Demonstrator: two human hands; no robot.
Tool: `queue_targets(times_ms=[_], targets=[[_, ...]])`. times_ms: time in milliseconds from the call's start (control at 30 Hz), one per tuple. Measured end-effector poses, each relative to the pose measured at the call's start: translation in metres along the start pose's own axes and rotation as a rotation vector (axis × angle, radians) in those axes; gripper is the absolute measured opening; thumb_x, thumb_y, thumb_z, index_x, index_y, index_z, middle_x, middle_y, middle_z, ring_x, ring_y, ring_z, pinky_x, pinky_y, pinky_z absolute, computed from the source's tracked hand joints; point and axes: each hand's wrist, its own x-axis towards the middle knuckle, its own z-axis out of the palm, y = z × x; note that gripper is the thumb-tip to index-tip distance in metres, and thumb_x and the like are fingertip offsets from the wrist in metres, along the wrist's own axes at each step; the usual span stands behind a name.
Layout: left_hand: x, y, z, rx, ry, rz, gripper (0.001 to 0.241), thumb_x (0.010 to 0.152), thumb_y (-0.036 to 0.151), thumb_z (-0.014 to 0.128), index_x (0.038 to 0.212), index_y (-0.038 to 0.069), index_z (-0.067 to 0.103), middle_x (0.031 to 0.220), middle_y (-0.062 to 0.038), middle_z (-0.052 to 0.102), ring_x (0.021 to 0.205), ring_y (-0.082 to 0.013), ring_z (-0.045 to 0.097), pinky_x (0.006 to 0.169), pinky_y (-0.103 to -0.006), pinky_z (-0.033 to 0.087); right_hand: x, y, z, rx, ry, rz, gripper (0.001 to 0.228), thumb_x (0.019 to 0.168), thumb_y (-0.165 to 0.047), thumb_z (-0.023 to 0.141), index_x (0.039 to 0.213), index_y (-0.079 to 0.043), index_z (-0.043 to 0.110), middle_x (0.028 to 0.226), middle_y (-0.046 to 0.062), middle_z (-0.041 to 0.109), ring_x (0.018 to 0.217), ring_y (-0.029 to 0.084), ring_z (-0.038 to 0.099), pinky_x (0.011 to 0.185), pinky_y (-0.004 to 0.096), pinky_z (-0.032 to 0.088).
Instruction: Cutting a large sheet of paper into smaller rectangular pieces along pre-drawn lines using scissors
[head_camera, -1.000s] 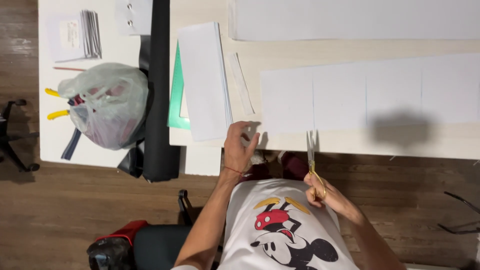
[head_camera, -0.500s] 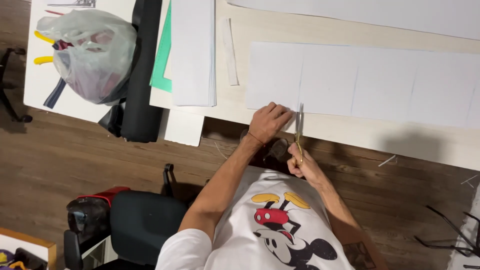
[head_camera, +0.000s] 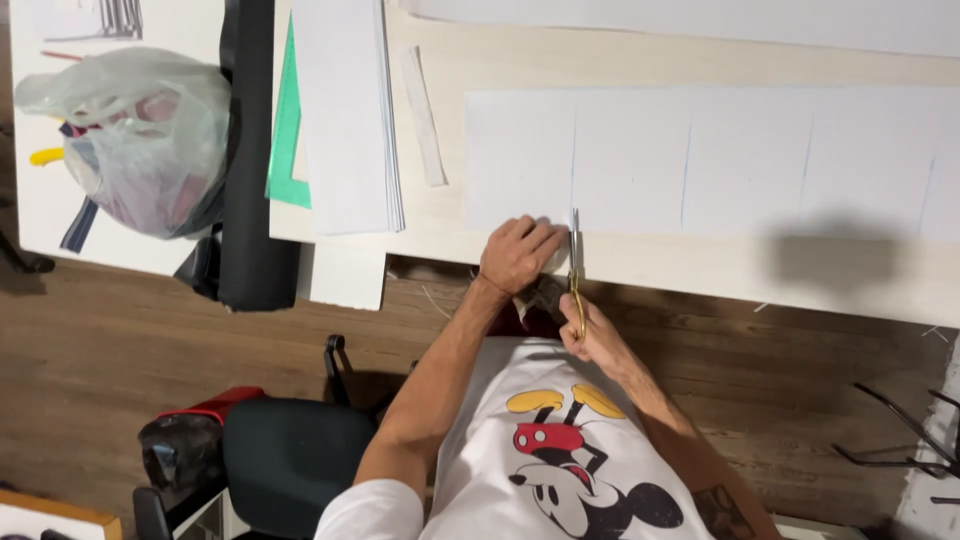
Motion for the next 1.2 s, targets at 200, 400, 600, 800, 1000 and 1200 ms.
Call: queue_targets(times_ms=[200,400,600,800,1000,1200], targets=[[-0.002,0.002,0.004,-0.013,0.037,-0.018,0.024,0.120,0.018,0.065,0.108,0.012,0.085,0.099,-0.007,0.072,0.081,-0.0266,0.061,0.073,-0.0358,0.052,-0.003,-0.004,0.001,0.012,-0.006,0.065,0.075,0.129,-0.065,0.033,0.149,0.005,0.050,0.052,-0.002,0.038,0.040,0.006,0.029,0.034,0.019,0.024],[-0.002,0.003,0.003,-0.015,0.034,-0.024,0.025,0.121,0.017,0.063,0.109,0.011,0.085,0.101,-0.007,0.073,0.082,-0.0280,0.061,0.073,-0.0377,0.051,-0.003,0.002,0.006,0.055,0.046,0.069,0.064,0.130,-0.058,0.036,0.139,0.003,0.053,0.052,-0.003,0.038,0.038,0.006,0.030,0.032,0.019,0.027],[0.004,0.003,0.001,-0.021,0.056,-0.006,0.027,0.121,0.015,0.063,0.106,0.009,0.084,0.100,-0.008,0.072,0.085,-0.0306,0.062,0.073,-0.0407,0.049,-0.005,-0.010,0.016,0.086,0.056,0.055,0.053,0.130,-0.056,0.038,0.126,-0.004,0.053,0.051,-0.002,0.038,0.034,0.008,0.031,0.029,0.020,0.030],[0.012,0.003,-0.004,-0.038,0.072,0.001,0.029,0.122,0.015,0.061,0.105,0.009,0.083,0.101,-0.007,0.072,0.090,-0.0298,0.066,0.078,-0.0410,0.052,-0.014,-0.041,0.028,0.094,0.084,0.062,0.049,0.130,-0.053,0.043,0.118,-0.007,0.053,0.049,-0.001,0.039,0.033,0.007,0.030,0.028,0.021,0.030],[0.006,0.002,0.001,-0.052,0.090,0.002,0.029,0.123,0.015,0.060,0.105,0.008,0.083,0.101,-0.008,0.072,0.092,-0.0315,0.068,0.079,-0.0424,0.054,-0.007,-0.017,0.021,0.073,0.077,0.083,0.050,0.129,-0.057,0.043,0.121,-0.008,0.053,0.050,-0.002,0.038,0.036,0.007,0.026,0.028,0.022,0.029],[0.003,0.003,0.002,-0.058,0.100,-0.002,0.024,0.121,0.015,0.066,0.107,0.008,0.083,0.101,-0.008,0.074,0.092,-0.0315,0.070,0.081,-0.0429,0.055,-0.003,-0.031,0.017,0.071,0.084,0.111,0.063,0.129,-0.064,0.038,0.130,-0.003,0.049,0.055,-0.005,0.035,0.040,0.006,0.024,0.031,0.021,0.026]])
